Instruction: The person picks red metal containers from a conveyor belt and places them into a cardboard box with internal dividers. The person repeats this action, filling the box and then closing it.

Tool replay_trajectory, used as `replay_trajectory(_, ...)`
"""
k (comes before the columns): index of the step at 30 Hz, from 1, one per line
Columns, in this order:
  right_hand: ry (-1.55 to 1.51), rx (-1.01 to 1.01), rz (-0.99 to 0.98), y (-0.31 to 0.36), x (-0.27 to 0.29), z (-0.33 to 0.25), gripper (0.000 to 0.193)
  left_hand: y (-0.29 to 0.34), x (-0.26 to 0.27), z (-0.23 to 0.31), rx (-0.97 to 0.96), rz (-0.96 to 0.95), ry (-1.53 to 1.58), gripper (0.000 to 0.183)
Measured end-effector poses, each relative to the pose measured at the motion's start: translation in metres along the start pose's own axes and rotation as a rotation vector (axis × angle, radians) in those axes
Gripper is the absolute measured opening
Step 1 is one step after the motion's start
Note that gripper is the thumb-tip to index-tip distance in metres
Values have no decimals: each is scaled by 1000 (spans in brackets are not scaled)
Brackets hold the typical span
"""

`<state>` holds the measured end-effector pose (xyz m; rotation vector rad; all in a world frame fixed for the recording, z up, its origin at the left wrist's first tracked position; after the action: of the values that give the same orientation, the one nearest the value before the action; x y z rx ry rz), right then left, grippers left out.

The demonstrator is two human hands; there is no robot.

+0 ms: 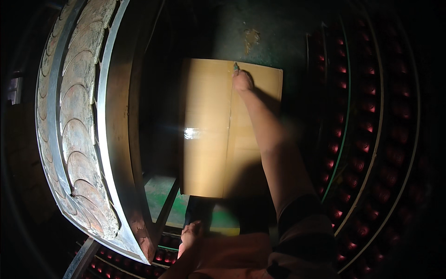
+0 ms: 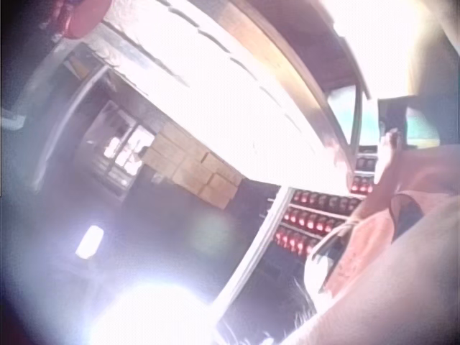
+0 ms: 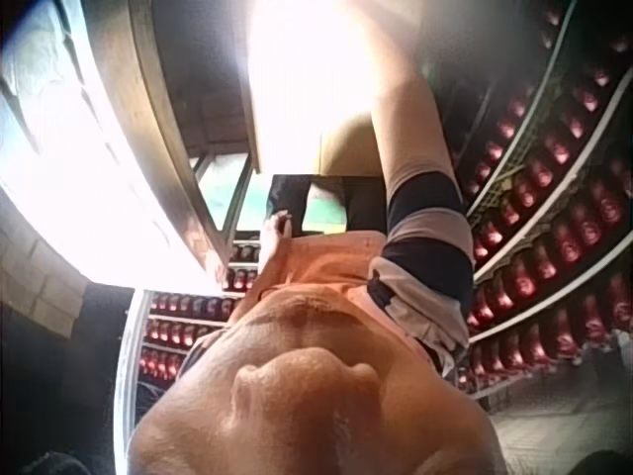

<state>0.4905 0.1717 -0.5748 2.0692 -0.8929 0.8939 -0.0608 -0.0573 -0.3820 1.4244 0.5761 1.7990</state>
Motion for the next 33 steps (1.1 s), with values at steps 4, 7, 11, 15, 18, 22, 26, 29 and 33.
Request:
replay_trajectory(4, 106, -80, -56, 7, 15, -25, 35, 6, 9, -2, -22, 54, 76, 20)
replay_trajectory(7, 180, -111, -84, 35, 0, -12, 24, 4, 8, -3, 109, -6, 72, 24)
replay_trajectory(11, 204, -73, -347, 211, -54, 60, 21, -34, 1, 8, 79, 115, 909, 23)
replay_trajectory(15, 146, 143, -682, 512, -117, 141, 24, -115, -8, 43, 15, 127, 803, 29)
replay_trajectory(18, -38, -137, -634, 595, -129, 194, 28, -172, -9, 91, -126, 144, 579, 31)
replay_trajectory(22, -302, 146, -421, 479, -63, 231, 32, -195, -37, 159, -21, 8, 182, 32)
replay_trajectory(26, -640, -35, -187, 315, 19, 190, 10, -183, -46, 197, -126, 293, 179, 35)
replay_trajectory(29, -659, 151, -97, 252, 68, 116, 10, -162, -50, 215, -16, -20, 540, 48)
replay_trajectory(33, -289, 418, 56, 239, 130, 72, 36, -113, -67, 276, -432, -248, 656, 44)
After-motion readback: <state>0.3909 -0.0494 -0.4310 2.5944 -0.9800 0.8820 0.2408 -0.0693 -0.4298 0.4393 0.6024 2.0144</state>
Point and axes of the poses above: each hand's wrist, its own y-axis away from the middle knuckle, its own x-axis out of the back of the hand, z = x × y, the point moved 2 cm from there along -y, towards the middle knuckle, and after that the axes turned 2 degrees about x, right-handed, at the moved point
